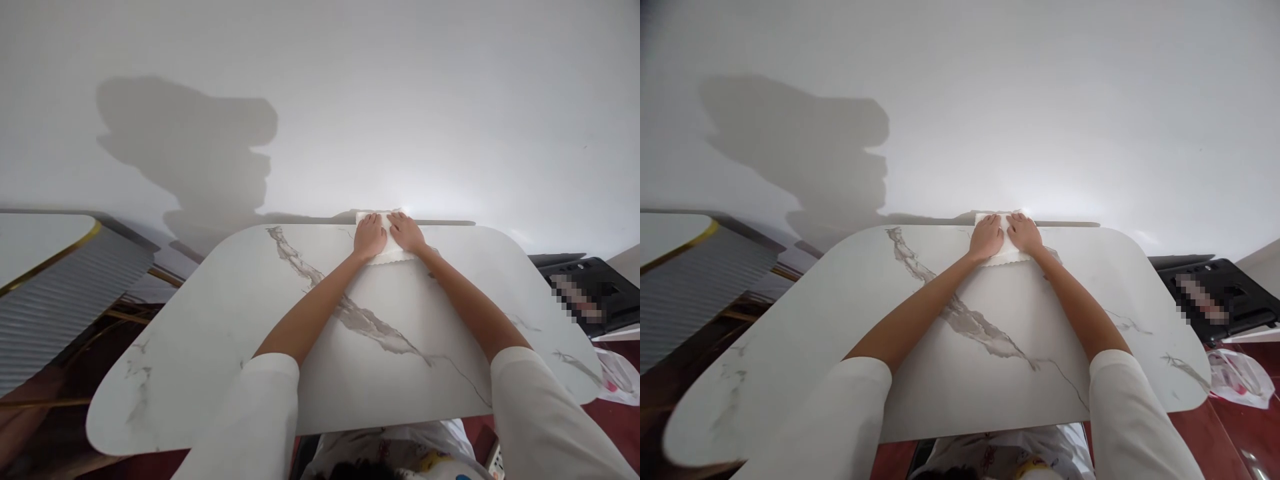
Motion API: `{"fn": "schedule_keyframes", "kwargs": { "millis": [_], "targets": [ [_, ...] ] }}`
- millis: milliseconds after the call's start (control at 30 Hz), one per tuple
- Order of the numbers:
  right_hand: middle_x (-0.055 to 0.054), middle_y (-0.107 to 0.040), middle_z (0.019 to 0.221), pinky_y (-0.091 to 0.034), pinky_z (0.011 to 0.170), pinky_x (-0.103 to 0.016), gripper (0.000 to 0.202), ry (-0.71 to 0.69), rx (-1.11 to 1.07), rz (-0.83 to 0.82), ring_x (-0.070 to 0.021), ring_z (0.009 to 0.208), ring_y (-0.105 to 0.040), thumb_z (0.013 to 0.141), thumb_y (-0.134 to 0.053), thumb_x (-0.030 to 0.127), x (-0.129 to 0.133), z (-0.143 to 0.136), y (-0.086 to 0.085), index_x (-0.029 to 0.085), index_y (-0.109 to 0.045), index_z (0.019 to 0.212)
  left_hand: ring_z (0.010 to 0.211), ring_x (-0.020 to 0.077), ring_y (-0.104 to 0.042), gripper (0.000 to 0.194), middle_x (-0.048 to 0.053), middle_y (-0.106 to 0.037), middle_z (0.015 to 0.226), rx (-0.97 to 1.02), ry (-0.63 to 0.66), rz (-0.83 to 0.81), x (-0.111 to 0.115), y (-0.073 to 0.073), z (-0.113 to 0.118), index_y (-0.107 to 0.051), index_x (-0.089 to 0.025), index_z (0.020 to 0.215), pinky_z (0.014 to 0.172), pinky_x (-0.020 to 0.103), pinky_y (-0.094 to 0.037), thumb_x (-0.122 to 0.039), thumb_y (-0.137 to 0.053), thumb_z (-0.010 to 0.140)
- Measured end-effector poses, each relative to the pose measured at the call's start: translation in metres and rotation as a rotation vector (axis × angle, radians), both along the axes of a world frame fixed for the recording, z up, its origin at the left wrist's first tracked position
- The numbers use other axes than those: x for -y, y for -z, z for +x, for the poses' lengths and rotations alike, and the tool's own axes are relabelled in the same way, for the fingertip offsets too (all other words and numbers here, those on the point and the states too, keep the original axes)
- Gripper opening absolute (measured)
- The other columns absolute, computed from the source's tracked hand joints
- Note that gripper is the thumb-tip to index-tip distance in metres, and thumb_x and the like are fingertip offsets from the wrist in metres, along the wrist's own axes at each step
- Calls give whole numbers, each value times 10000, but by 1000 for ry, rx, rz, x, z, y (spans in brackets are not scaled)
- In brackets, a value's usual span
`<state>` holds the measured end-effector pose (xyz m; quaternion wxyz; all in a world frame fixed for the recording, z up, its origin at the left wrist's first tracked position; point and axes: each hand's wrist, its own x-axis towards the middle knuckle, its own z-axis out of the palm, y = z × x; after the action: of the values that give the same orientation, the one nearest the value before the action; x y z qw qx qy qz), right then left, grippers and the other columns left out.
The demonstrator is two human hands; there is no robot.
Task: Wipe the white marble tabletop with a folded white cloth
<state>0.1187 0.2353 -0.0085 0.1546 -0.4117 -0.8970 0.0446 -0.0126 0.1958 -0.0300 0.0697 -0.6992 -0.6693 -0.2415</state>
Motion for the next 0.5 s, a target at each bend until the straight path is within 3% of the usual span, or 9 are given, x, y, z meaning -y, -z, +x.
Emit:
{"fn": "schedule_keyframes", "kwargs": {
  "millis": [233,500],
  "targets": [
    [-105,-370,1455,-210,1079,-423,484,94,14,7,-262,1351,-260,929,-240,206,23,11,7,100,-381,1380,1286,258,-391,433,177,-477,1347,-4,86,0,14,3,8,-454,-30,1269,1076,403,-307,-148,-301,882],
    [-111,-324,1480,-203,1082,-420,497,157,64,24,-257,1368,-228,939,-223,232,75,16,7,99,-337,1404,1308,245,-371,451,147,-463,1369,-9,130,-1,52,9,9,-430,-74,1305,1094,410,-291,-172,-303,883]
  ]
}}
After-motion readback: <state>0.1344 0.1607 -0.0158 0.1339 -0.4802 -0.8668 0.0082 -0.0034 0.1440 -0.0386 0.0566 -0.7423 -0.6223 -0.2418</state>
